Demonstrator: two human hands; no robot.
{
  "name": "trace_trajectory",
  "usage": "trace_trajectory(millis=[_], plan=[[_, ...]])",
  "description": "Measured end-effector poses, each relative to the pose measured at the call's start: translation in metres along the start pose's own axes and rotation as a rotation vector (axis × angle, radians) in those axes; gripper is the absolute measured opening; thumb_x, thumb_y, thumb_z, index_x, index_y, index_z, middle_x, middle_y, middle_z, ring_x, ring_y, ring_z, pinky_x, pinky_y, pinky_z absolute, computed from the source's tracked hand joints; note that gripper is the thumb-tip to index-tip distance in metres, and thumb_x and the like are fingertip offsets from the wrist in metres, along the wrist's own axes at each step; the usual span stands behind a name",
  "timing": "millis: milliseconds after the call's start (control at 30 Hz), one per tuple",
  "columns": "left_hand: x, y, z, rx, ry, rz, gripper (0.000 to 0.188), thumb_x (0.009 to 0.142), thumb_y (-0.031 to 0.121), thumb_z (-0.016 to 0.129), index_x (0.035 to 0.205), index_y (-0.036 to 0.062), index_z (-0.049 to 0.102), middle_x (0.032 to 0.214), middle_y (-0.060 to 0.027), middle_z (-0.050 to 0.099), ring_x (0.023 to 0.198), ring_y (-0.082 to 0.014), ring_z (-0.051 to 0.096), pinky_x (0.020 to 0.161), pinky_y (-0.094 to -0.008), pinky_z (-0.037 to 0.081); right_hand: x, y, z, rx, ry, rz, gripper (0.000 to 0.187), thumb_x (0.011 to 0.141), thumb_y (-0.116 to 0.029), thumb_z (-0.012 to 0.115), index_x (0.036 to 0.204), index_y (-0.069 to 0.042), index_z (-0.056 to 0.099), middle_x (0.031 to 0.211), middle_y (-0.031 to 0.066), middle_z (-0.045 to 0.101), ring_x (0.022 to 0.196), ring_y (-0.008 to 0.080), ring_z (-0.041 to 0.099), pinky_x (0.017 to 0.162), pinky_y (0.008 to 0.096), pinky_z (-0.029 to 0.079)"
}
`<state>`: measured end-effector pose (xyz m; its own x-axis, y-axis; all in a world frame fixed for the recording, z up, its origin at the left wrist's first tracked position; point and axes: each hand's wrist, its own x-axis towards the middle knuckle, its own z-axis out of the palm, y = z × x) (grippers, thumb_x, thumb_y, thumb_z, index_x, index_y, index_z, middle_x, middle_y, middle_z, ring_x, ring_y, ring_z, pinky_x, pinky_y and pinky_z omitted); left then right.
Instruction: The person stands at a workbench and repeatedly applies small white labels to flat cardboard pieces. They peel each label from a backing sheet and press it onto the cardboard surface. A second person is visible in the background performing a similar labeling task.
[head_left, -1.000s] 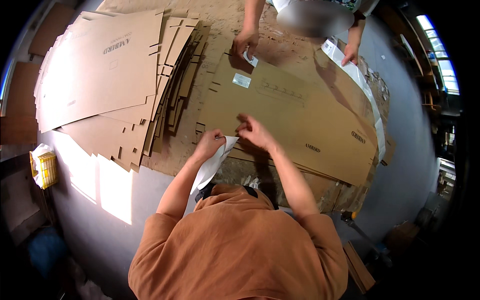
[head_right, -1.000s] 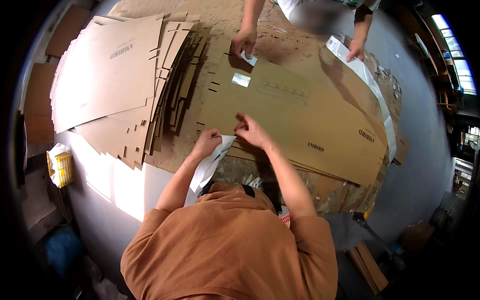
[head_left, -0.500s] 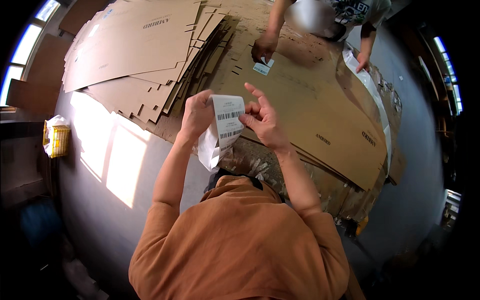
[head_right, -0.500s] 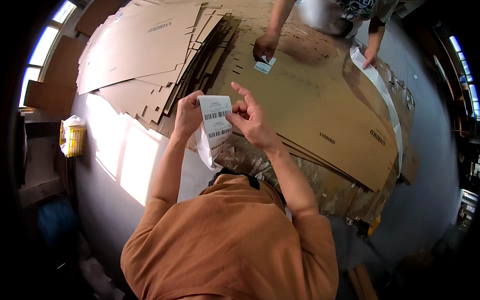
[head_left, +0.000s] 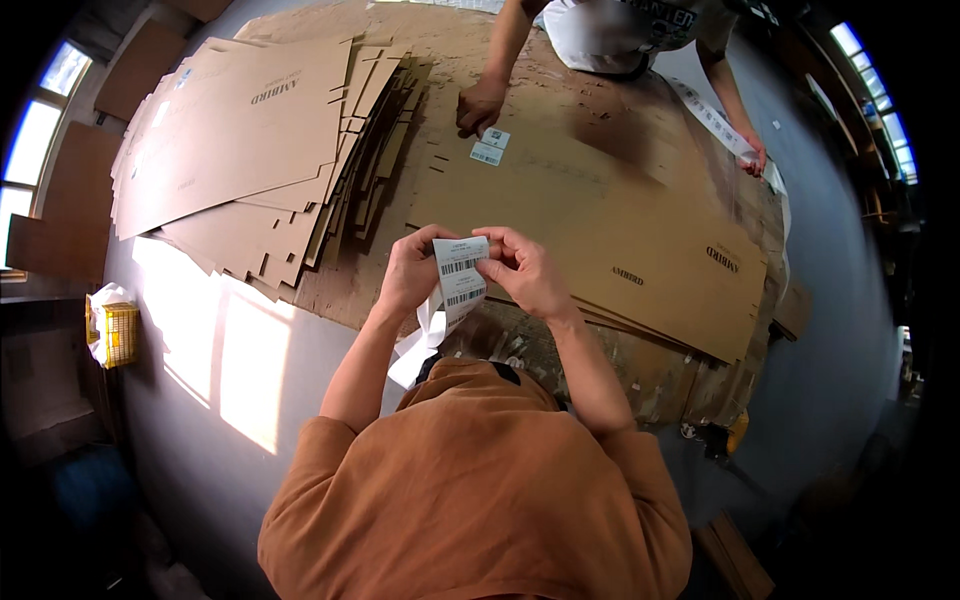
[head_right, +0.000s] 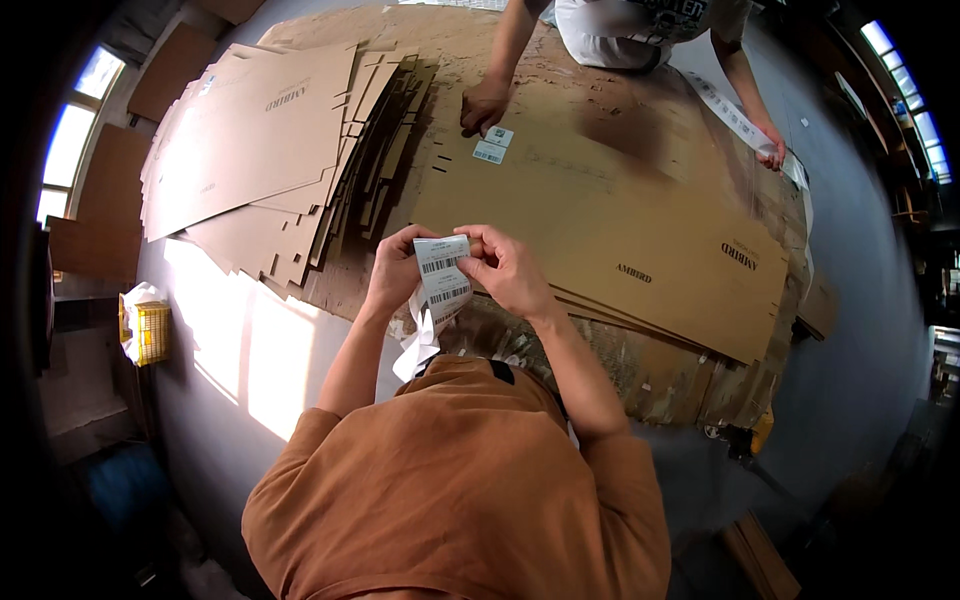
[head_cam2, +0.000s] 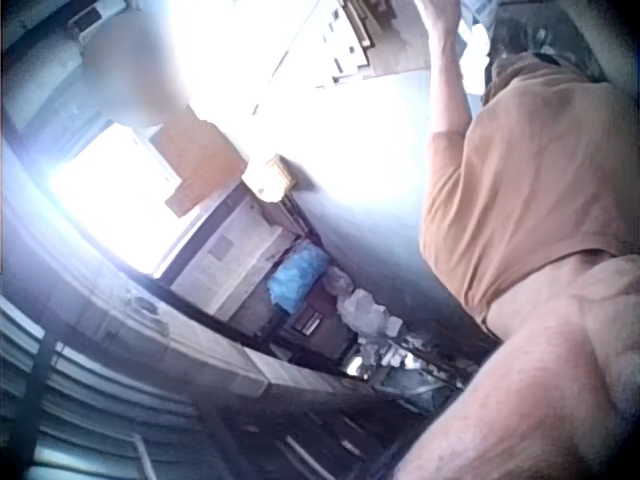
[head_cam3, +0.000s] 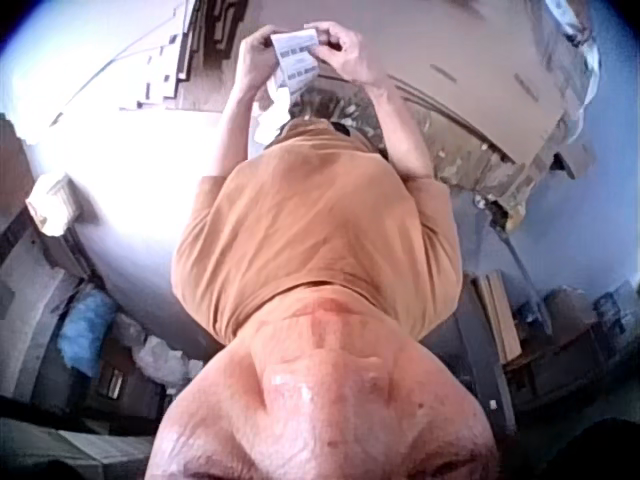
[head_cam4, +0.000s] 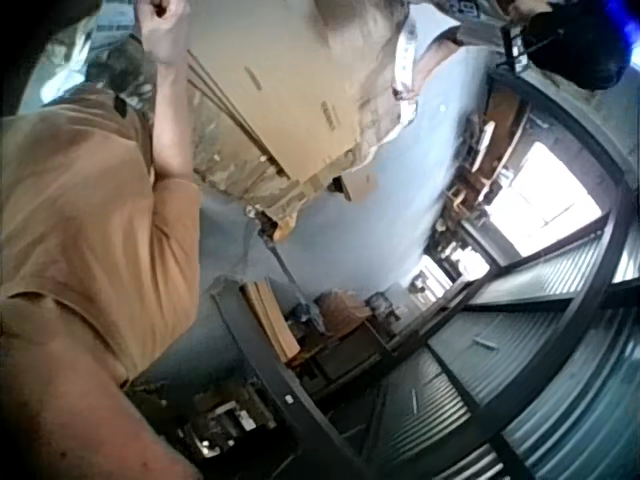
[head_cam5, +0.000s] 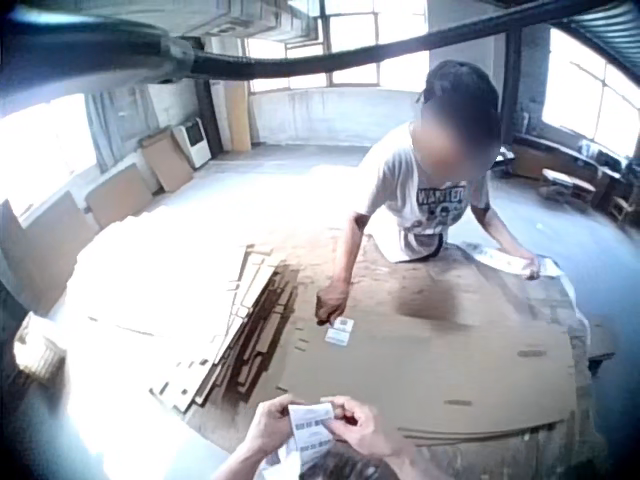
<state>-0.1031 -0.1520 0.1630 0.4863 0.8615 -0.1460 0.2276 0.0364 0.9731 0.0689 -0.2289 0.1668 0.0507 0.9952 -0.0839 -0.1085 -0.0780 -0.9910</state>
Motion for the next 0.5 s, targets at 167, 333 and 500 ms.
trace_trajectory(millis=[167,333,500], plan=[[0.023,-0.009,0.016,0.222,-0.094,-0.015,0.016,0.075,0.008,0.068,0.087,-0.0017,0.066,0.075,-0.0116,0.066,0.069,-0.0157,0.062,0.064,-0.0291,0.049,0.005,0.018,-0.018,-0.166,0.195,-0.034,0.013,0.084,-0.004,0.066,0.096,0.000,0.064,0.084,0.0028,0.060,0.074,0.0097,0.058,0.067,0.0237,0.049],[0.045,-0.019,0.025,0.299,-0.111,-0.016,0.020,0.073,0.012,0.068,0.088,-0.0013,0.066,0.078,-0.0163,0.066,0.072,-0.0271,0.065,0.067,-0.0337,0.049,0.014,0.024,-0.032,-0.377,0.304,-0.143,0.007,0.084,-0.005,0.066,0.090,-0.001,0.066,0.084,0.0032,0.058,0.073,0.0115,0.058,0.066,0.0250,0.049],[0.057,-0.054,0.036,0.366,-0.070,-0.035,0.019,0.076,0.011,0.062,0.090,-0.0011,0.067,0.079,-0.0162,0.067,0.072,-0.0260,0.064,0.068,-0.0337,0.049,0.010,0.034,-0.054,-0.347,0.436,-0.190,0.005,0.085,-0.005,0.065,0.089,-0.001,0.066,0.084,0.0028,0.059,0.073,0.0101,0.057,0.064,0.0239,0.047]])
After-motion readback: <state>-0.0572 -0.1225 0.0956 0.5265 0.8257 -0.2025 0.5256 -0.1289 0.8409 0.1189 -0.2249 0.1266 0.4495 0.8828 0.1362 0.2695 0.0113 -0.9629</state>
